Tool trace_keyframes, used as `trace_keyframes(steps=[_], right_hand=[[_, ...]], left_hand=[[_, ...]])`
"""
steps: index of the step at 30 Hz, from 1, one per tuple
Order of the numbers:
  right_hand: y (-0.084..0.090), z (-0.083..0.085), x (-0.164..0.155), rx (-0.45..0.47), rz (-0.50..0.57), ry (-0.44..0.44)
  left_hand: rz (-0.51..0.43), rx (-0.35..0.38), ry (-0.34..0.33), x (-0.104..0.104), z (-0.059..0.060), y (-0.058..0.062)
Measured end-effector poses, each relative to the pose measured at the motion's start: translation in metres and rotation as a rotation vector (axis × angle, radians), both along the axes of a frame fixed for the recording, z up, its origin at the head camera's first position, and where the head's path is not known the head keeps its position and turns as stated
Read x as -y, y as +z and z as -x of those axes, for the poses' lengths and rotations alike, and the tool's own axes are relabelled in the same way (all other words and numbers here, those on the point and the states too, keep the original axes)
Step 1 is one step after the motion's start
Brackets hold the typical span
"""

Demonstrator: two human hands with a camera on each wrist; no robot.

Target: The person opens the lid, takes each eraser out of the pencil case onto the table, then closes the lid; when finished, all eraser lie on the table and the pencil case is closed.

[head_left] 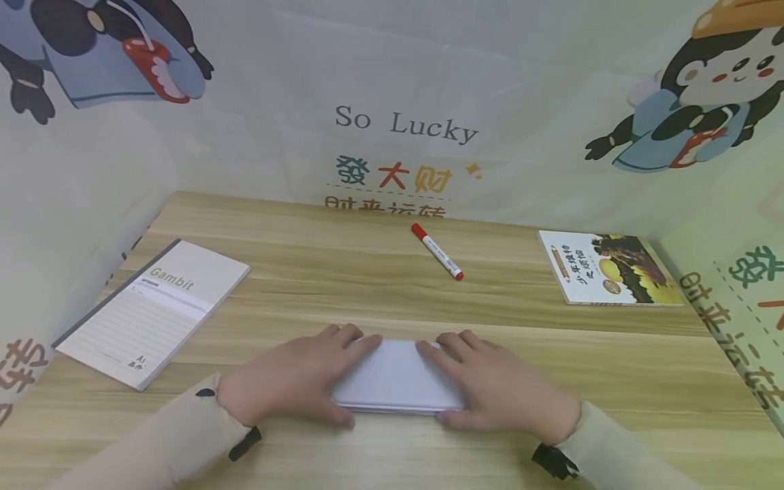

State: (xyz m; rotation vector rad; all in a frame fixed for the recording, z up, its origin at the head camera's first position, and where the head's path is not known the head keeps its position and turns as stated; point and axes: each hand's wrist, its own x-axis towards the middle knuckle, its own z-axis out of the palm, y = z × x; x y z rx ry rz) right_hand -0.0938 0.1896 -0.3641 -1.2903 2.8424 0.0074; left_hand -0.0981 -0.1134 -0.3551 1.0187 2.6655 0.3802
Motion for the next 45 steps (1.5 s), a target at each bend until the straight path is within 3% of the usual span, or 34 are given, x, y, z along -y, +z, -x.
trace_keyframes(steps=[6, 17, 27, 38, 45], right_hand=[[-0.002, -0.001, 0.008, -0.074, -0.037, 0.008], [-0.006, 0.001, 0.009, -0.188, -0.004, 0.075], [-0.001, 0.004, 0.005, -0.064, -0.001, 0.037], [0.0, 0.007, 0.003, -0.019, 0.014, 0.041], [0.006, 0.007, -0.001, 0.056, 0.054, 0.022]], left_hand=[[0.006, -0.096, -0.013, -0.002, -0.003, -0.008], [0.023, -0.186, -0.051, -0.004, -0.004, -0.008], [0.043, -0.178, -0.051, -0.007, -0.002, -0.008], [0.045, -0.167, -0.041, -0.004, -0.001, -0.008], [0.019, -0.171, -0.044, -0.004, -0.002, -0.009]])
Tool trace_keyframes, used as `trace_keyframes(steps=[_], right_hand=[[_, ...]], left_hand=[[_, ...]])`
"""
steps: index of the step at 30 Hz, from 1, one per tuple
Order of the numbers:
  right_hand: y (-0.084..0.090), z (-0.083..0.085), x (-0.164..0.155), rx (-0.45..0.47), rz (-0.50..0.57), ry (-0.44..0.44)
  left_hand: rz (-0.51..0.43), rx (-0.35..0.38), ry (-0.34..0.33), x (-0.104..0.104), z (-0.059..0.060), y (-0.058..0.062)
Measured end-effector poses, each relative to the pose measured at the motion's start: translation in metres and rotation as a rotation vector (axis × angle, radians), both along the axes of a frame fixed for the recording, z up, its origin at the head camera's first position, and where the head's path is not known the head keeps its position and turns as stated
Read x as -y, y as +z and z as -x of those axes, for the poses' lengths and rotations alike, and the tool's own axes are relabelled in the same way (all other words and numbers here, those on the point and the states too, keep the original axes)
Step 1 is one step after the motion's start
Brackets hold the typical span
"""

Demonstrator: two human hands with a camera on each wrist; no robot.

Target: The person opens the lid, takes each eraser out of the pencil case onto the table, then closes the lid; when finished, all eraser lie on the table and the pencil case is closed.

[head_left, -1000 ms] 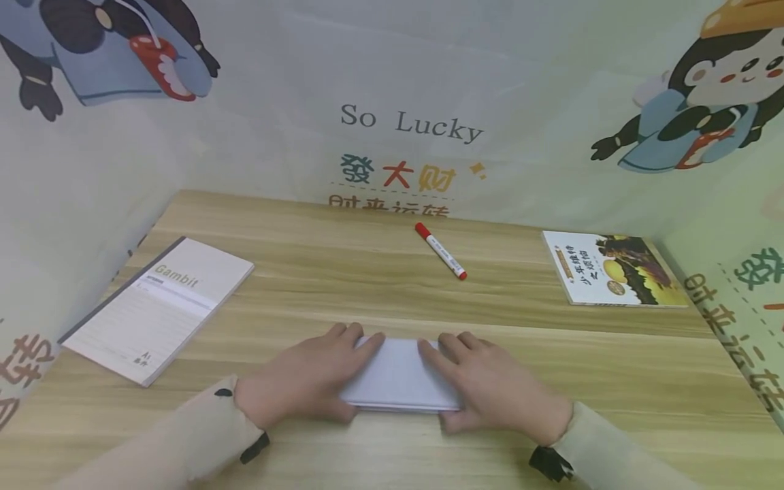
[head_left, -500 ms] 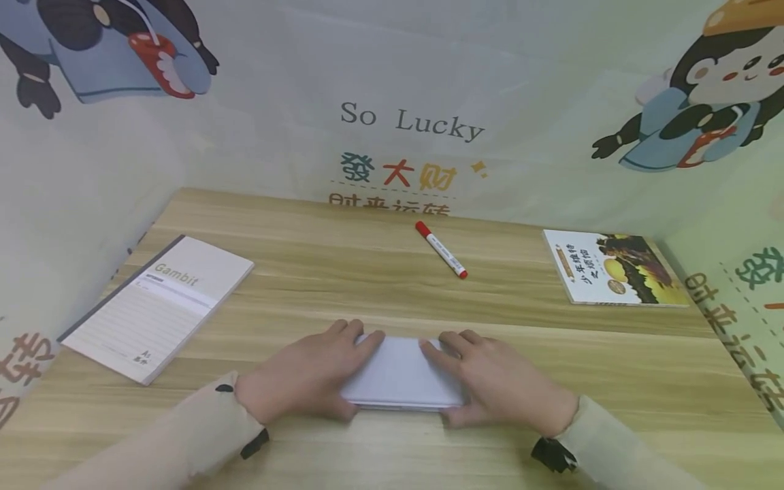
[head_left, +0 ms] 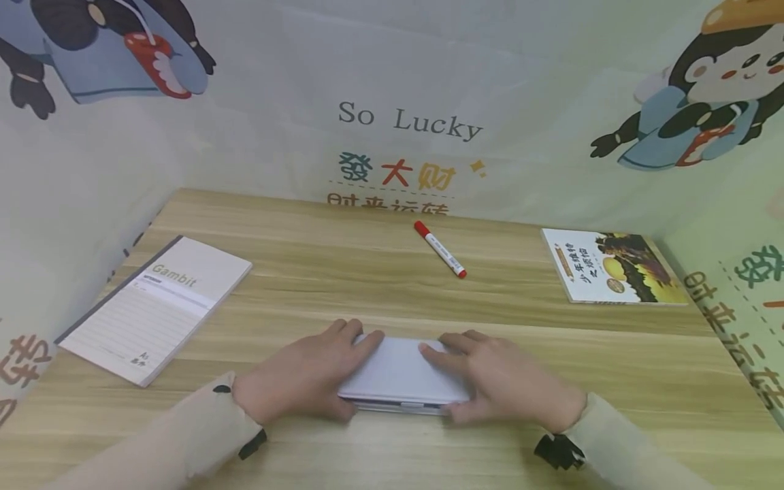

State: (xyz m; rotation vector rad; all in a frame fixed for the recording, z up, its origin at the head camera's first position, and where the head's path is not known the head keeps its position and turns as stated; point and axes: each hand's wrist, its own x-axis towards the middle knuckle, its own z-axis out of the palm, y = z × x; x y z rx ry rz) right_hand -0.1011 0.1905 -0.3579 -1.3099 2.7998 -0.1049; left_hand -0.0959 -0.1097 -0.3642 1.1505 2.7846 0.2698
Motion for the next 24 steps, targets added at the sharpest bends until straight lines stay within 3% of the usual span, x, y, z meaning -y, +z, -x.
trace_keyframes(steps=[7, 16, 24], right_hand=[[0.0, 0.003, -0.004, 0.059, 0.025, -0.011], [0.002, -0.001, -0.016, 0.007, 0.043, 0.01], [0.005, -0.008, -0.036, 0.025, 0.047, 0.023]], left_hand=[[-0.017, 0.051, 0.035, 0.002, -0.001, 0.001], [-0.078, 0.174, 0.093, 0.012, 0.0, 0.002], [-0.126, 0.175, 0.084, 0.024, -0.001, 0.0]])
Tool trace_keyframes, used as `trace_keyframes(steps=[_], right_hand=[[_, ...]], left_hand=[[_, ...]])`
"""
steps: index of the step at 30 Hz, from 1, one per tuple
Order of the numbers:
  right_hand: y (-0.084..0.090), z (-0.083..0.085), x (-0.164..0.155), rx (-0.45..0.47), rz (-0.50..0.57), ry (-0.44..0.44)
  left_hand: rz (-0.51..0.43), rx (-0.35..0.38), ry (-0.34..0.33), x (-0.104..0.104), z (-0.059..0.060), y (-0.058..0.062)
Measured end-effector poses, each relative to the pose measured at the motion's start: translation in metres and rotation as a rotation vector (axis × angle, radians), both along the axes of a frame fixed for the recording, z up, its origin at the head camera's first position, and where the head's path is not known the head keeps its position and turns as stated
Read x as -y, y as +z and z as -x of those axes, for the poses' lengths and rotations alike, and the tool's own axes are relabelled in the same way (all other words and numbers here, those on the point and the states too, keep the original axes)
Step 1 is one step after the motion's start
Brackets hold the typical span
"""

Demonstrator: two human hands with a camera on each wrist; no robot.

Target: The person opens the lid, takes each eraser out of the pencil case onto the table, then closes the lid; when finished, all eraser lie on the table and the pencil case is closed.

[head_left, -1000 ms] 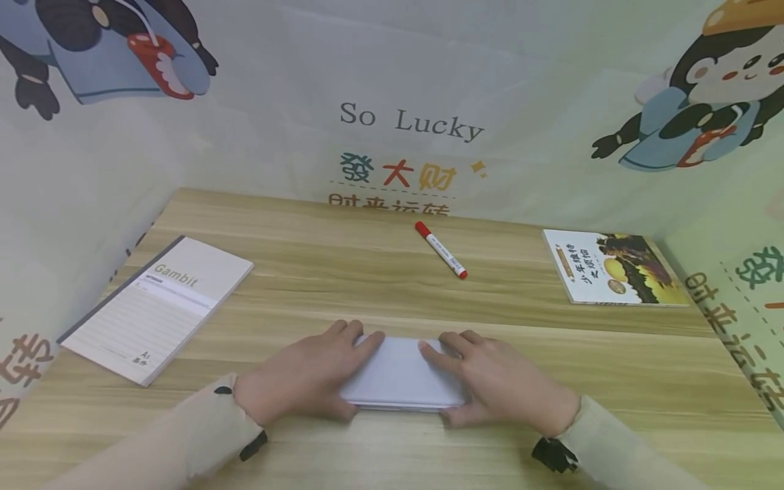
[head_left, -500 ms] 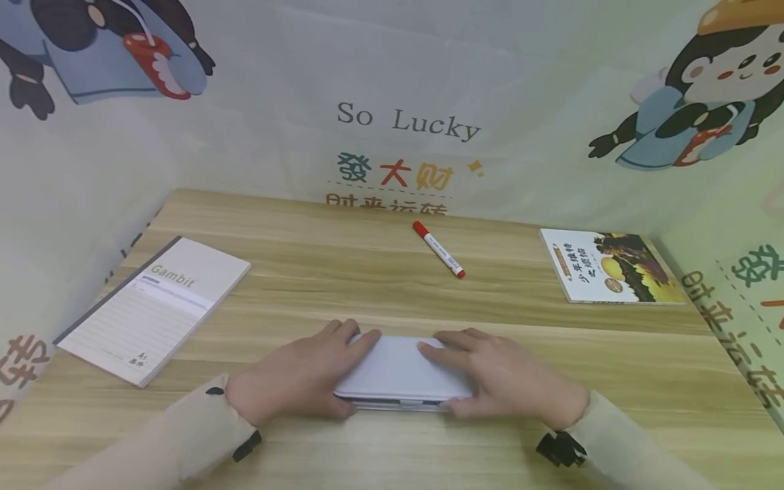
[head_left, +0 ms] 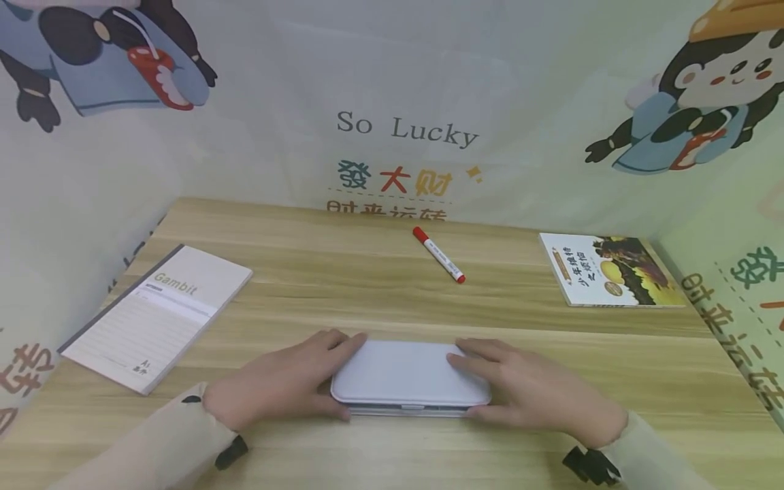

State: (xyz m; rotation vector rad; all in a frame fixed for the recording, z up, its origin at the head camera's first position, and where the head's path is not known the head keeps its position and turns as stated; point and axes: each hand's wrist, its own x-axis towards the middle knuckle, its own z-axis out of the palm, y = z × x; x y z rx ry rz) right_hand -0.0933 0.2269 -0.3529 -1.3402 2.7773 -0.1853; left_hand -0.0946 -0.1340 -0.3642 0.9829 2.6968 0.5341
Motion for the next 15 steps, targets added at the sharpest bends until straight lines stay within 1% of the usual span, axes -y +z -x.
trace_keyframes(steps=[3, 6, 10, 13, 15], right_hand=[[0.002, -0.001, -0.005, 0.014, 0.016, -0.004], [0.004, 0.0, -0.008, 0.027, 0.05, -0.003], [0.005, 0.005, -0.012, 0.044, 0.116, 0.012], [0.006, 0.009, -0.015, 0.093, 0.169, -0.002], [0.007, 0.012, -0.017, 0.14, 0.205, -0.03]], left_hand=[[-0.023, 0.037, 0.012, 0.002, 0.0, -0.001], [-0.052, 0.079, 0.012, 0.002, 0.003, 0.0], [-0.083, 0.09, 0.009, 0.003, 0.004, 0.001], [-0.086, 0.101, 0.03, 0.005, 0.004, 0.002], [-0.081, 0.106, 0.043, 0.006, 0.004, 0.002]])
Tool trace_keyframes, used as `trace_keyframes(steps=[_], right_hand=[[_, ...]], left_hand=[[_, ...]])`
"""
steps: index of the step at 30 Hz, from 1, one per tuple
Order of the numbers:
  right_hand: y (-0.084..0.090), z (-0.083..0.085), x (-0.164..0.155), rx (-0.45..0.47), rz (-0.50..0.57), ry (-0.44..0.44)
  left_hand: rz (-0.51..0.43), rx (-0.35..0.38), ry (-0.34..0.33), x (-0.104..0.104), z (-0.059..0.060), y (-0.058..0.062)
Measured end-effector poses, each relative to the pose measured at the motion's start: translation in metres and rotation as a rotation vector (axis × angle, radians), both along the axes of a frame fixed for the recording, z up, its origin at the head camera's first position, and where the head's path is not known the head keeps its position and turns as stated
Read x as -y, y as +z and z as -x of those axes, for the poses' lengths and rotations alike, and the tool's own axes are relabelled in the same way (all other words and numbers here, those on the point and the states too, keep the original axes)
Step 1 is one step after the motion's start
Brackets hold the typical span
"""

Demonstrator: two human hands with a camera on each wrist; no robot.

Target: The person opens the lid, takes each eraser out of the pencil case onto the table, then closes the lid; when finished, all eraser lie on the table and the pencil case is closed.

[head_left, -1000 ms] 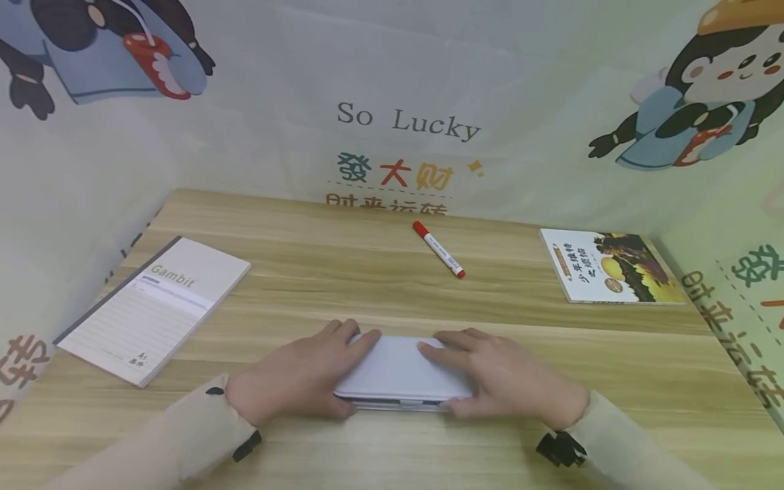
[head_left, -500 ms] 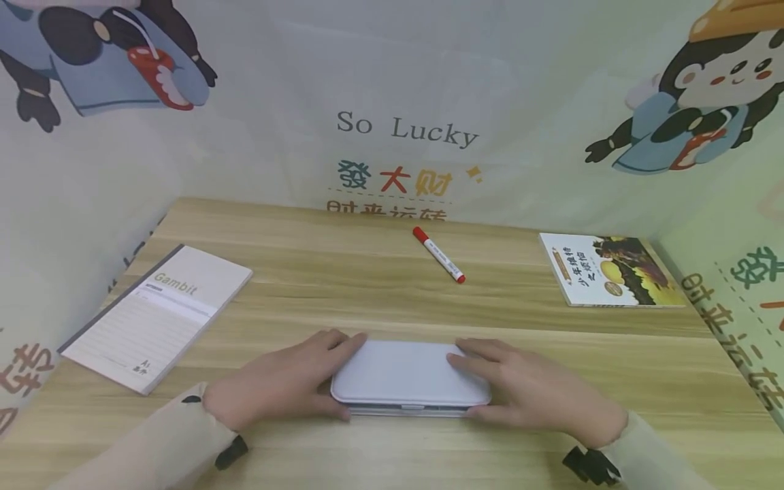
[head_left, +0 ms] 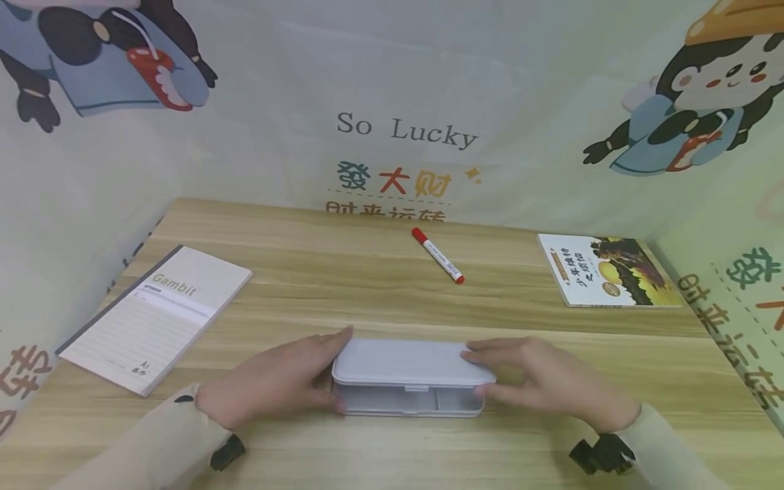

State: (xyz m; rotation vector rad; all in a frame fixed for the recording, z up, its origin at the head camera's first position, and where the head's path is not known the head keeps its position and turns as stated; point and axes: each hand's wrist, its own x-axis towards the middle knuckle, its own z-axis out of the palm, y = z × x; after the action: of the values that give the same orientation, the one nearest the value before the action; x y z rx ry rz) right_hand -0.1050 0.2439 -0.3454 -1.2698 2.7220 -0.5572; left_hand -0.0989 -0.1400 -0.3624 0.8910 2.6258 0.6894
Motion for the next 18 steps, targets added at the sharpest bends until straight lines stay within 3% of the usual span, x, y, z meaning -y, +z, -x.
trace_keyframes(steps=[10, 18], right_hand=[[0.007, 0.016, -0.005, 0.196, 0.148, -0.147], [0.007, 0.026, -0.001, 0.214, 0.242, -0.3]], left_hand=[[0.031, 0.005, 0.037, 0.005, -0.001, 0.0], [0.031, 0.023, 0.047, 0.005, -0.001, -0.002]])
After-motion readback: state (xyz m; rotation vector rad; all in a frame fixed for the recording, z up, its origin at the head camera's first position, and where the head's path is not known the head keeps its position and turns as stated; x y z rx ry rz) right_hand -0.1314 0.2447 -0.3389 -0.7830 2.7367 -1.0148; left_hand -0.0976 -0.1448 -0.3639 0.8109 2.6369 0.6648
